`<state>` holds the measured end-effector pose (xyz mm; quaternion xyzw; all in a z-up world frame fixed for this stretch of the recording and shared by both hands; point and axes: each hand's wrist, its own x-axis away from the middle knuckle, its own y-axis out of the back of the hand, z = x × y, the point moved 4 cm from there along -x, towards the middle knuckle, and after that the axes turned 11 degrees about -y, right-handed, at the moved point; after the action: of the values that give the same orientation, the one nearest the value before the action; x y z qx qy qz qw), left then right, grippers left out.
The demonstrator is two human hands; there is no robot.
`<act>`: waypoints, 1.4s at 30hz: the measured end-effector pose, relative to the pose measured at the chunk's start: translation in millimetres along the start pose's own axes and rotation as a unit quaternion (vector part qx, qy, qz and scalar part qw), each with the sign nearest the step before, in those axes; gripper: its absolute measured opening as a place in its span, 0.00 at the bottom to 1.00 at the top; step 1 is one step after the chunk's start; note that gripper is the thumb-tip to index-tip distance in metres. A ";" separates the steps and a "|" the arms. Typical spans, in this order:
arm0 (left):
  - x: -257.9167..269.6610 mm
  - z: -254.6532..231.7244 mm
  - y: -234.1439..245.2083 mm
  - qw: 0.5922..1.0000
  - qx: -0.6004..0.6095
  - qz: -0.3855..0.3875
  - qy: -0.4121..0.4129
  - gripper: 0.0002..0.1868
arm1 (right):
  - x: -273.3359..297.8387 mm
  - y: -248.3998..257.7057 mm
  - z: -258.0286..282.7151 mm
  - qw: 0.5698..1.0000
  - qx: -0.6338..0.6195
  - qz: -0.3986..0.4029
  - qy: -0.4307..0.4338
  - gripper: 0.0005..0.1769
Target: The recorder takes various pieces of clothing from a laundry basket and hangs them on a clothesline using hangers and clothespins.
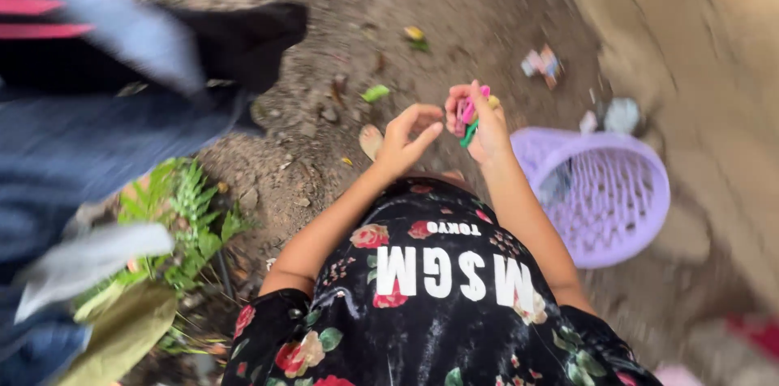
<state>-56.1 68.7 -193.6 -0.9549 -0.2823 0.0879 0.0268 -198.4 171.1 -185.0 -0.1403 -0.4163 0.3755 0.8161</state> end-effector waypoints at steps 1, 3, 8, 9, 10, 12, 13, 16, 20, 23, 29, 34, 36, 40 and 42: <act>1.2 10.6 -27.1 0.996 0.076 0.034 0.026 0.15 | 14.2 20.0 -1.9 0.998 -0.056 0.023 0.029 0.24; 8.1 -4.6 -73.7 0.987 0.132 0.074 0.062 0.20 | 45.7 60.1 -4.9 0.991 -0.122 -0.038 0.038 0.25; 14.2 -42.9 -162.3 0.984 0.084 0.151 0.040 0.32 | 118.3 133.6 -18.2 0.956 -0.259 -0.129 0.056 0.27; 16.5 -43.8 -176.1 0.985 0.013 0.168 -0.023 0.30 | 128.3 148.2 -26.6 0.959 -0.234 -0.142 0.069 0.28; 19.5 -45.0 -190.3 0.978 -0.056 0.184 -0.086 0.28 | 138.4 162.2 -35.6 0.962 -0.210 -0.157 0.078 0.30; 27.8 -44.9 -217.0 0.962 -0.096 0.231 -0.108 0.25 | 161.3 174.8 -45.8 0.950 -0.252 -0.165 0.082 0.30; 32.0 -46.2 -229.6 0.946 -0.144 0.255 -0.141 0.22 | 170.6 179.0 -50.5 0.945 -0.278 -0.153 0.081 0.31; 47.7 -27.3 -263.0 0.927 -0.166 0.319 -0.104 0.19 | 200.5 205.3 -63.4 0.933 -0.266 -0.228 0.079 0.25; 61.4 -0.5 -293.8 0.907 -0.176 0.380 -0.046 0.17 | 215.2 242.9 -103.4 0.912 -0.235 -0.289 0.170 0.11; 64.9 12.2 -311.1 0.888 -0.181 0.422 -0.033 0.16 | 222.3 254.9 -119.1 0.897 -0.258 -0.312 0.178 0.06; 47.3 30.9 -350.4 0.816 -0.163 0.554 -0.034 0.17 | 229.4 287.3 -142.0 0.852 -0.349 -0.360 0.149 0.05; 27.5 82.1 -376.2 0.780 -0.087 0.619 -0.025 0.15 | 245.6 328.8 -160.3 0.791 -0.419 -0.435 0.094 0.12; 10.8 115.6 -386.6 0.758 -0.101 0.644 -0.023 0.15 | 243.7 343.1 -171.5 0.758 -0.462 -0.447 0.115 0.15; -17.1 197.5 -409.3 0.675 -0.194 0.712 -0.020 0.16 | 243.6 347.2 -175.5 0.717 -0.528 -0.413 0.192 0.16; -25.9 232.7 -426.5 0.631 -0.233 0.740 -0.012 0.16 | 236.7 347.6 -182.7 0.711 -0.526 -0.431 0.178 0.12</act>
<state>-348.0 412.9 -375.4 -0.8165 0.5079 0.0206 -0.2738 -139.5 595.0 -349.6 -0.4164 -0.4091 -0.3287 0.7424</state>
